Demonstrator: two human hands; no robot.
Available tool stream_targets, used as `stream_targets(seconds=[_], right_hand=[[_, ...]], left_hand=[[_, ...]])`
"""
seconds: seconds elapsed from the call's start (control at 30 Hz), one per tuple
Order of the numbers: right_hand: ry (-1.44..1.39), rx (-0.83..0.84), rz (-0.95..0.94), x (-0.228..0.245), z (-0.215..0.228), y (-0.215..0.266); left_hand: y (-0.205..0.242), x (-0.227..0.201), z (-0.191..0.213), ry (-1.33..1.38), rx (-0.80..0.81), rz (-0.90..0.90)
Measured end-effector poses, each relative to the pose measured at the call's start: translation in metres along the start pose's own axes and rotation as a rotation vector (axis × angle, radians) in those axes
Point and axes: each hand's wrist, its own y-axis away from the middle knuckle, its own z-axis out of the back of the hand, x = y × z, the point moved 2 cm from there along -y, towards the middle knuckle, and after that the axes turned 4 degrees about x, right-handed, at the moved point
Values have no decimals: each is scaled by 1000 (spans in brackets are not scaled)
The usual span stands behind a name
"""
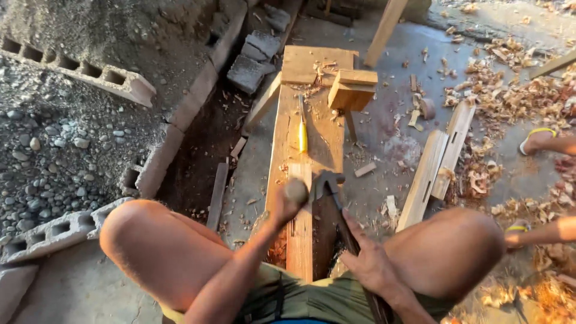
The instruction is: Using a hammer and chisel to carve a groove into a wooden plank.
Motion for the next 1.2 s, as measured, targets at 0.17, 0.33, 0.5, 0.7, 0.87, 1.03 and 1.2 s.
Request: stream_targets(seconds=[0.17,0.33,0.5,0.7,0.87,1.03,1.2], right_hand=[[-149,-19,-102,2,6,9],[-227,-44,-11,-5,1,19],[-177,14,-101,11,4,17],[2,49,-186,15,3,21],[67,40,-105,34,7,27],[157,-61,149,65,15,43],[410,-186,453,71,12,47]], left_hand=[[-21,-91,-70,-1014,-128,-305],[-3,-88,-70,-958,-102,-299],[21,-90,-77,-990,-132,-259],[47,-89,-86,-980,-56,-315],[58,-74,-76,-910,-34,-323],[79,-92,-99,-911,16,-348],[83,-91,-102,-1105,62,-557]])
